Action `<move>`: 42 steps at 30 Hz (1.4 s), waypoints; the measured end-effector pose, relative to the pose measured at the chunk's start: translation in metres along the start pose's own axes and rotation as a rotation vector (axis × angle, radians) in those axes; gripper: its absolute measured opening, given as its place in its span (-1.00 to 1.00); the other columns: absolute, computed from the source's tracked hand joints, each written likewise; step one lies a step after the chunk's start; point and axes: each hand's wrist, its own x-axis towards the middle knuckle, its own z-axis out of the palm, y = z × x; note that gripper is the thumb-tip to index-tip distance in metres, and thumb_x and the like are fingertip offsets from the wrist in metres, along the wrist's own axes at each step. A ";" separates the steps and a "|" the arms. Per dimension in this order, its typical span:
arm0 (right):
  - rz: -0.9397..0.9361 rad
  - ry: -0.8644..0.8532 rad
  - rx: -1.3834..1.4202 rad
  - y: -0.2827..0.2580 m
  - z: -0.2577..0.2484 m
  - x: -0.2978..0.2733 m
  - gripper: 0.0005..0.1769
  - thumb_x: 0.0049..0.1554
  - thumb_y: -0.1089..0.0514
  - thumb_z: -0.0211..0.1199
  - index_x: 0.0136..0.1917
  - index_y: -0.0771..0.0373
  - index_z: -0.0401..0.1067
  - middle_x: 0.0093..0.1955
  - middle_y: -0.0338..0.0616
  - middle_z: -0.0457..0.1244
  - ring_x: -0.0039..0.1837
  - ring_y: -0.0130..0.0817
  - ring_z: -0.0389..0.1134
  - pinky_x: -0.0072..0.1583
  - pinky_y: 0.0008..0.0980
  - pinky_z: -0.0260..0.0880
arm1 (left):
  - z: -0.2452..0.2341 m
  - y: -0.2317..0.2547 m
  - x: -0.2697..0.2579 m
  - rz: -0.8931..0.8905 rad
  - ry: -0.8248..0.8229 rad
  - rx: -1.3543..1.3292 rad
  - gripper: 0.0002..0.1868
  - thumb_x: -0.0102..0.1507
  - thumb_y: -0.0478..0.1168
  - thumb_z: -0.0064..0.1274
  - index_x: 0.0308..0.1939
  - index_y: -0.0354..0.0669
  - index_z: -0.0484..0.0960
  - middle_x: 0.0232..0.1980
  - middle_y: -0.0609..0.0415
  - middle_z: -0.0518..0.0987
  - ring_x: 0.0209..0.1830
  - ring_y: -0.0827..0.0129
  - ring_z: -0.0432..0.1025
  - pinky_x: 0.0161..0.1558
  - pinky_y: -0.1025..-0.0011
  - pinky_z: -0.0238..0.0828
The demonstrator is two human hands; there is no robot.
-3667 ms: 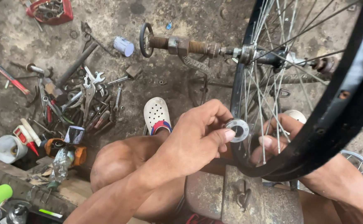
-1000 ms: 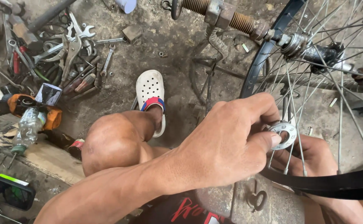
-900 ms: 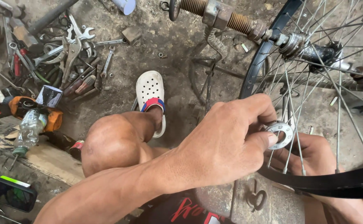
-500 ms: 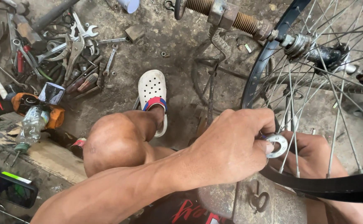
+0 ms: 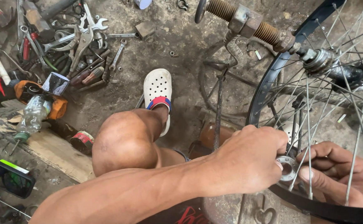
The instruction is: The person uses a spoke wrench to tighten the nipples on the spokes of a bicycle wheel mounted on a rusty truing stand. They rotate the wheel to access different spokes and continue adjusting the tension throughout the video.
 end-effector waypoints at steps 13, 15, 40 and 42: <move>0.170 0.069 -0.321 -0.011 0.007 0.001 -0.56 0.04 0.42 0.40 0.20 0.38 0.41 -0.06 0.19 0.37 -0.04 -0.12 0.56 -0.10 -0.15 0.49 | -0.006 0.008 0.001 0.005 -0.031 0.092 -0.83 0.02 -0.33 0.05 -0.35 -0.38 0.57 -0.34 -0.33 0.63 -0.28 -0.22 0.59 -0.19 -0.04 0.51; 0.096 -0.050 -0.227 -0.003 0.000 0.002 -0.55 0.06 0.39 0.44 0.20 0.39 0.41 -0.04 0.16 0.37 0.02 -0.16 0.52 0.00 -0.19 0.56 | -0.006 0.007 0.002 0.058 -0.010 0.180 -0.82 0.01 -0.31 0.09 -0.37 -0.38 0.59 -0.33 -0.33 0.63 -0.27 -0.26 0.57 -0.17 -0.05 0.52; -0.035 0.024 -0.036 -0.004 0.032 -0.004 -0.71 0.05 0.35 0.47 0.03 0.35 0.46 -0.26 -0.13 0.39 -0.22 -0.45 0.38 -0.22 -0.41 0.39 | 0.006 0.007 0.004 0.056 0.057 0.213 -0.82 0.20 -0.21 0.15 -0.41 -0.28 0.66 -0.42 -0.21 0.61 -0.34 -0.07 0.57 -0.31 0.09 0.43; -0.030 -0.091 0.112 -0.005 0.031 -0.004 -0.79 0.18 0.33 0.45 0.00 0.42 0.44 -0.30 -0.06 0.33 -0.29 -0.37 0.35 -0.33 -0.33 0.40 | 0.006 0.012 0.005 -0.045 0.054 0.068 -0.79 0.17 -0.16 0.18 -0.35 -0.26 0.63 -0.49 -0.08 0.61 -0.48 0.16 0.58 -0.39 0.23 0.46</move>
